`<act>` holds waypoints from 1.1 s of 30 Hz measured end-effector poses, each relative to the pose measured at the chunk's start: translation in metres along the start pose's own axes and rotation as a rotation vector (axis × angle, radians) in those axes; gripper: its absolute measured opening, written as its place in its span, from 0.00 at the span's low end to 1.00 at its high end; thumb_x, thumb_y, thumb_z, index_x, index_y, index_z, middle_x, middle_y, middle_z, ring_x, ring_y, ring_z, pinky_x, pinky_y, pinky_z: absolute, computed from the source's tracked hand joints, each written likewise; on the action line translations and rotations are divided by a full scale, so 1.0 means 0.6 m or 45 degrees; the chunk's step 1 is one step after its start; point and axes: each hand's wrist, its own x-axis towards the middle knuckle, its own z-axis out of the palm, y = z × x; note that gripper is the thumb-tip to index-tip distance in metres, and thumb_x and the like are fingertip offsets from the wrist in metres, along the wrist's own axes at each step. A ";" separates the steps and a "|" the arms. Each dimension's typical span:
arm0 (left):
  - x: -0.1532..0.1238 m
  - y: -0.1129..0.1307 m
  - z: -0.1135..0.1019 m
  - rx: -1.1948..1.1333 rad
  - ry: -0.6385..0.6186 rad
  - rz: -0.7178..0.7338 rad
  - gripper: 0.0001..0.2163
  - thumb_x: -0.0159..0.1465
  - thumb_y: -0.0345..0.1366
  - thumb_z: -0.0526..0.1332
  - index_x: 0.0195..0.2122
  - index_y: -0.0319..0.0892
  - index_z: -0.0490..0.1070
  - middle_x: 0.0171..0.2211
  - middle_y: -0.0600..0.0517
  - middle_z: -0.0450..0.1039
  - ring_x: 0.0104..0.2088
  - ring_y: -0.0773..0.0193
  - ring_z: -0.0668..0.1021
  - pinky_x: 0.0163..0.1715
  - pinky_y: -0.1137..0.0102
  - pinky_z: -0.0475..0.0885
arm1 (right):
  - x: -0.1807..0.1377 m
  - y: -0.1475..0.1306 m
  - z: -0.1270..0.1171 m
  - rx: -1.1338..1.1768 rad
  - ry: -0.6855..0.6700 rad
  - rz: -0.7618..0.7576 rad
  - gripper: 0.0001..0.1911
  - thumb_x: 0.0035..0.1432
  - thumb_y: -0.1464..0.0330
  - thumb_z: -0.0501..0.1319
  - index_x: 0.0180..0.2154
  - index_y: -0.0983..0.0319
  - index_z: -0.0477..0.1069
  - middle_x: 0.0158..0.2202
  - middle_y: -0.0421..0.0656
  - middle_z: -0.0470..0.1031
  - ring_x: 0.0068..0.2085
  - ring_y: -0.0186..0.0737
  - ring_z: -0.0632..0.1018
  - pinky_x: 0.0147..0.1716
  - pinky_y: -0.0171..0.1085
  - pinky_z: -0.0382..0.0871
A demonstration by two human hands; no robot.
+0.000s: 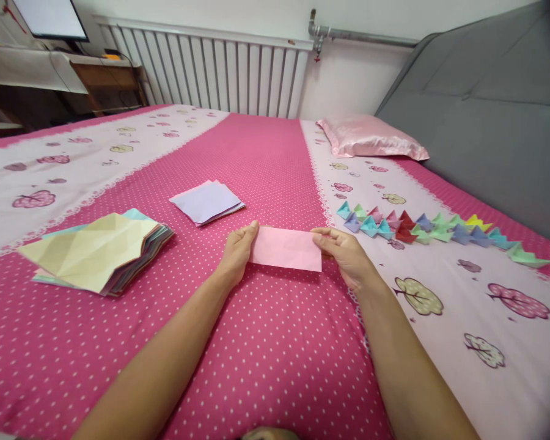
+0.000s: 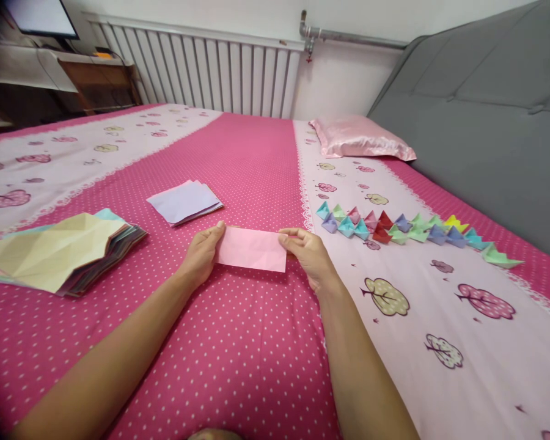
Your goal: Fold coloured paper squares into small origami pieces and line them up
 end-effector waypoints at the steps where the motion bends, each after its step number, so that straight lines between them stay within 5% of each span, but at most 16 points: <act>1: 0.000 0.000 0.000 -0.009 -0.002 0.009 0.22 0.52 0.55 0.59 0.32 0.37 0.75 0.24 0.47 0.77 0.23 0.62 0.77 0.23 0.71 0.71 | -0.002 -0.001 0.001 0.021 -0.062 0.020 0.21 0.41 0.61 0.68 0.38 0.62 0.71 0.33 0.45 0.79 0.32 0.39 0.78 0.32 0.36 0.72; 5: 0.001 -0.001 0.001 -0.043 -0.016 0.023 0.22 0.53 0.55 0.59 0.32 0.38 0.75 0.24 0.48 0.77 0.23 0.64 0.77 0.23 0.71 0.70 | -0.009 -0.002 0.012 0.069 -0.238 0.084 0.24 0.37 0.63 0.70 0.38 0.63 0.70 0.37 0.47 0.78 0.36 0.43 0.79 0.38 0.41 0.73; 10: 0.000 0.000 0.001 0.110 -0.015 0.088 0.22 0.57 0.53 0.56 0.39 0.38 0.73 0.29 0.47 0.76 0.26 0.64 0.76 0.25 0.72 0.69 | -0.007 0.004 0.026 0.172 -0.167 0.157 0.19 0.36 0.66 0.71 0.34 0.63 0.71 0.34 0.45 0.79 0.36 0.43 0.79 0.40 0.42 0.72; 16: -0.006 0.008 0.000 0.736 0.398 0.723 0.20 0.56 0.43 0.61 0.47 0.41 0.65 0.41 0.46 0.72 0.40 0.62 0.74 0.37 0.69 0.71 | 0.007 0.019 0.022 0.122 0.257 -0.081 0.17 0.34 0.67 0.71 0.31 0.63 0.72 0.30 0.43 0.78 0.31 0.42 0.78 0.37 0.41 0.72; 20: -0.011 0.006 0.006 0.980 0.228 0.911 0.20 0.55 0.41 0.62 0.47 0.38 0.67 0.44 0.42 0.72 0.45 0.58 0.73 0.43 0.63 0.70 | 0.003 0.017 0.029 0.073 0.189 -0.249 0.14 0.41 0.65 0.68 0.33 0.63 0.73 0.32 0.43 0.78 0.34 0.40 0.77 0.38 0.39 0.71; 24: -0.014 -0.004 0.016 1.018 -0.042 0.817 0.27 0.57 0.43 0.60 0.57 0.39 0.58 0.57 0.40 0.61 0.57 0.53 0.64 0.55 0.56 0.59 | -0.009 0.010 0.046 0.079 -0.043 -0.260 0.14 0.44 0.65 0.66 0.35 0.61 0.70 0.33 0.41 0.76 0.35 0.39 0.77 0.37 0.38 0.71; 29: -0.018 -0.021 0.026 0.662 -0.303 0.584 0.30 0.61 0.42 0.55 0.63 0.45 0.46 0.64 0.45 0.46 0.62 0.55 0.55 0.59 0.60 0.53 | -0.013 0.013 0.056 0.167 -0.208 -0.176 0.18 0.46 0.66 0.66 0.41 0.58 0.66 0.34 0.39 0.75 0.35 0.37 0.76 0.37 0.36 0.70; 33: -0.027 -0.023 0.038 0.394 -0.354 0.386 0.27 0.62 0.42 0.55 0.61 0.46 0.51 0.62 0.48 0.51 0.61 0.56 0.57 0.59 0.62 0.54 | -0.011 0.016 0.057 0.194 -0.279 -0.203 0.20 0.47 0.67 0.65 0.44 0.58 0.67 0.41 0.41 0.74 0.41 0.37 0.74 0.43 0.37 0.68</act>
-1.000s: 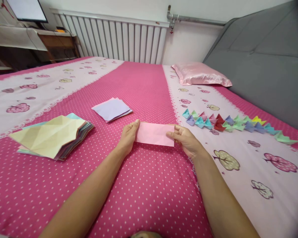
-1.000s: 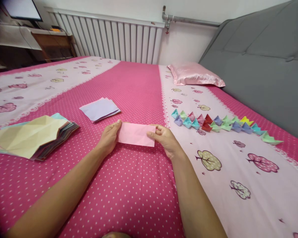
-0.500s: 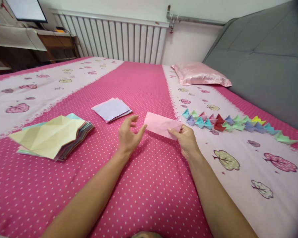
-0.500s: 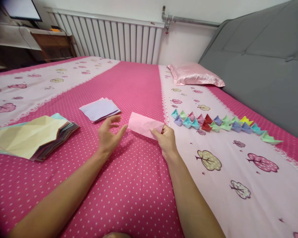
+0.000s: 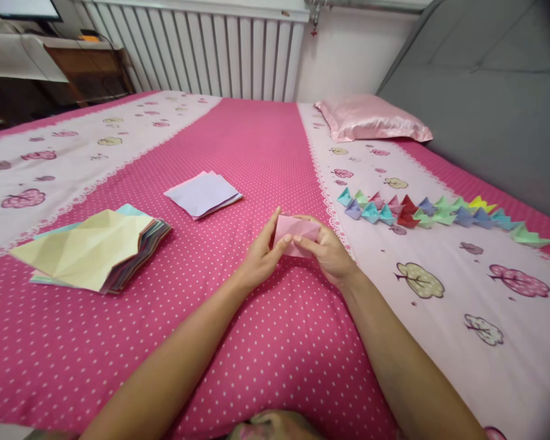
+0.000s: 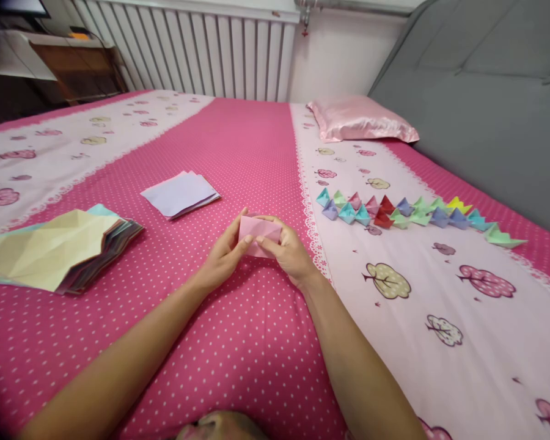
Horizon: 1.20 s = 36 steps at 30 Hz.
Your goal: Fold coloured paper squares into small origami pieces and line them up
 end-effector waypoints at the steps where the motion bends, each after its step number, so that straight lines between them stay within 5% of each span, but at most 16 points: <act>1: -0.001 0.002 0.004 -0.088 0.004 -0.045 0.25 0.62 0.41 0.55 0.60 0.46 0.54 0.61 0.47 0.55 0.59 0.56 0.60 0.57 0.62 0.56 | 0.001 0.001 0.000 -0.007 0.000 -0.001 0.19 0.47 0.67 0.65 0.43 0.58 0.67 0.41 0.41 0.73 0.41 0.37 0.74 0.43 0.37 0.68; 6: -0.001 0.006 0.015 -0.612 0.050 -0.283 0.19 0.60 0.40 0.59 0.51 0.43 0.66 0.47 0.47 0.72 0.45 0.59 0.74 0.45 0.67 0.69 | 0.005 0.011 0.006 -0.239 0.055 -0.019 0.17 0.48 0.64 0.64 0.41 0.61 0.67 0.34 0.41 0.73 0.34 0.37 0.74 0.36 0.36 0.69; 12: 0.008 0.006 0.004 -0.865 0.135 -0.389 0.18 0.55 0.36 0.64 0.47 0.41 0.70 0.42 0.47 0.75 0.40 0.62 0.77 0.43 0.69 0.70 | 0.008 0.033 0.003 -0.555 0.356 -0.171 0.19 0.44 0.62 0.66 0.38 0.60 0.65 0.33 0.41 0.73 0.32 0.37 0.74 0.32 0.37 0.69; 15: 0.010 0.007 0.001 -0.881 0.131 -0.412 0.18 0.55 0.35 0.64 0.47 0.42 0.70 0.42 0.48 0.75 0.40 0.62 0.77 0.43 0.69 0.71 | 0.011 0.035 -0.002 -0.582 0.547 -0.209 0.22 0.41 0.61 0.68 0.37 0.60 0.65 0.34 0.42 0.72 0.32 0.35 0.73 0.33 0.37 0.69; 18: 0.010 0.008 0.000 -0.877 0.112 -0.411 0.17 0.55 0.34 0.64 0.47 0.42 0.71 0.42 0.49 0.76 0.40 0.63 0.77 0.42 0.70 0.71 | 0.013 0.030 -0.001 -0.416 0.492 -0.197 0.19 0.43 0.61 0.67 0.37 0.60 0.67 0.37 0.43 0.72 0.34 0.35 0.73 0.36 0.37 0.69; 24: 0.009 0.005 0.005 -0.793 0.087 -0.373 0.14 0.53 0.35 0.65 0.42 0.41 0.73 0.38 0.49 0.77 0.39 0.62 0.77 0.41 0.70 0.72 | 0.011 0.023 0.002 -0.239 0.420 -0.265 0.09 0.48 0.62 0.64 0.29 0.61 0.69 0.28 0.38 0.71 0.29 0.32 0.72 0.31 0.34 0.67; 32: 0.004 -0.003 0.012 -0.572 0.012 -0.448 0.12 0.48 0.36 0.68 0.33 0.36 0.75 0.31 0.48 0.78 0.29 0.66 0.78 0.32 0.73 0.72 | 0.012 0.020 0.000 -0.044 0.530 -0.192 0.11 0.44 0.64 0.66 0.26 0.60 0.64 0.23 0.33 0.65 0.25 0.28 0.67 0.26 0.31 0.64; 36: 0.005 -0.005 0.009 -0.527 0.098 -0.455 0.12 0.49 0.39 0.68 0.31 0.35 0.75 0.30 0.48 0.77 0.28 0.68 0.77 0.29 0.75 0.71 | 0.012 0.017 -0.002 -0.034 0.538 -0.093 0.12 0.43 0.64 0.65 0.27 0.60 0.64 0.24 0.34 0.67 0.25 0.28 0.68 0.24 0.30 0.63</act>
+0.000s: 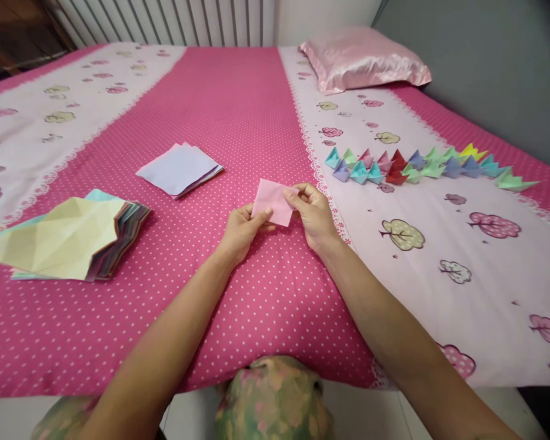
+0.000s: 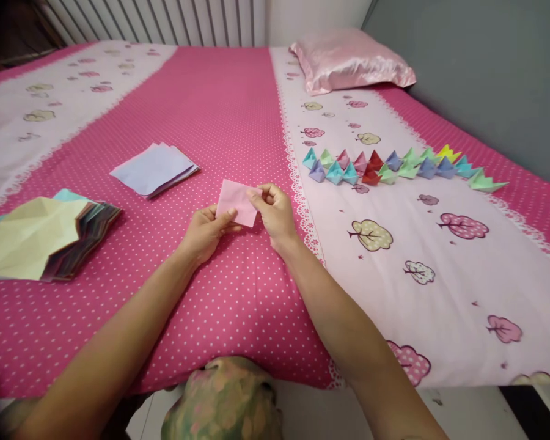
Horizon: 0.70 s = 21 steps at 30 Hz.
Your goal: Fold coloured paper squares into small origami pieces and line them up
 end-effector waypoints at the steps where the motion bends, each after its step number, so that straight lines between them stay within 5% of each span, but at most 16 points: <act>1: 0.001 0.001 -0.001 -0.013 0.040 0.017 0.12 0.50 0.39 0.67 0.31 0.36 0.75 0.30 0.48 0.78 0.27 0.67 0.77 0.28 0.75 0.71 | 0.000 -0.001 -0.001 -0.026 -0.015 0.050 0.12 0.43 0.64 0.65 0.27 0.60 0.64 0.24 0.34 0.67 0.25 0.29 0.69 0.23 0.30 0.63; 7: 0.008 0.004 -0.004 -0.145 0.239 0.074 0.14 0.49 0.44 0.67 0.31 0.38 0.75 0.26 0.49 0.77 0.28 0.63 0.78 0.30 0.70 0.71 | -0.002 -0.011 -0.009 -0.211 -0.190 0.281 0.14 0.39 0.63 0.67 0.25 0.62 0.65 0.23 0.35 0.69 0.24 0.29 0.69 0.22 0.29 0.63; 13: -0.002 0.008 -0.002 0.110 0.136 0.087 0.13 0.50 0.45 0.66 0.23 0.37 0.73 0.18 0.53 0.72 0.19 0.71 0.71 0.21 0.75 0.64 | -0.005 -0.012 -0.010 -0.080 -0.302 0.204 0.18 0.38 0.61 0.69 0.31 0.62 0.70 0.30 0.40 0.75 0.31 0.35 0.74 0.34 0.37 0.70; 16: -0.009 0.012 0.002 0.224 0.081 0.087 0.14 0.51 0.45 0.65 0.18 0.37 0.71 0.15 0.55 0.68 0.16 0.74 0.65 0.17 0.76 0.59 | -0.006 -0.009 -0.009 -0.084 -0.244 0.159 0.15 0.40 0.60 0.68 0.28 0.62 0.70 0.27 0.39 0.73 0.28 0.33 0.73 0.30 0.35 0.69; 21: -0.011 0.014 0.006 0.182 0.122 0.123 0.13 0.49 0.44 0.66 0.26 0.37 0.74 0.21 0.53 0.73 0.19 0.72 0.69 0.19 0.76 0.62 | -0.008 -0.010 -0.006 -0.098 -0.289 0.131 0.14 0.39 0.61 0.68 0.22 0.62 0.67 0.22 0.36 0.69 0.23 0.30 0.69 0.23 0.32 0.64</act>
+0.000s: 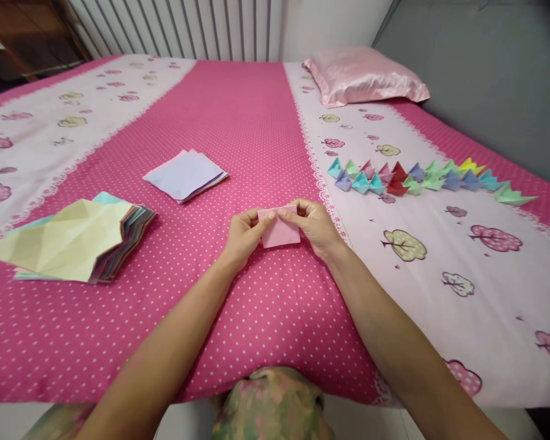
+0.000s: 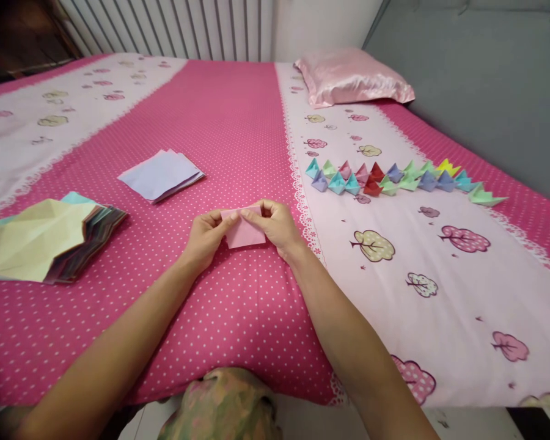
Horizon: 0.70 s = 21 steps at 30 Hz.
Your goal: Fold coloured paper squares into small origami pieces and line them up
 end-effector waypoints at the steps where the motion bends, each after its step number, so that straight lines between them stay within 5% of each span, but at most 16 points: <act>1: 0.000 0.000 0.000 -0.008 0.029 0.012 0.13 0.49 0.43 0.67 0.27 0.37 0.74 0.22 0.52 0.73 0.20 0.71 0.70 0.20 0.76 0.63 | 0.000 0.000 0.001 -0.013 -0.021 -0.005 0.14 0.39 0.61 0.68 0.22 0.62 0.67 0.22 0.36 0.69 0.23 0.30 0.69 0.23 0.32 0.64; 10: 0.002 -0.003 -0.006 -0.015 0.084 0.056 0.10 0.49 0.40 0.67 0.26 0.38 0.74 0.22 0.52 0.74 0.21 0.70 0.72 0.21 0.75 0.65 | 0.001 0.009 -0.002 -0.181 -0.078 -0.123 0.12 0.45 0.59 0.65 0.26 0.62 0.71 0.25 0.38 0.71 0.26 0.32 0.71 0.25 0.33 0.65; 21: 0.002 -0.004 -0.007 0.013 0.119 0.072 0.09 0.48 0.39 0.68 0.25 0.38 0.74 0.21 0.52 0.74 0.20 0.71 0.71 0.20 0.76 0.65 | 0.004 0.007 -0.002 -0.196 0.069 -0.159 0.12 0.40 0.61 0.68 0.25 0.62 0.73 0.24 0.39 0.74 0.26 0.33 0.73 0.27 0.35 0.67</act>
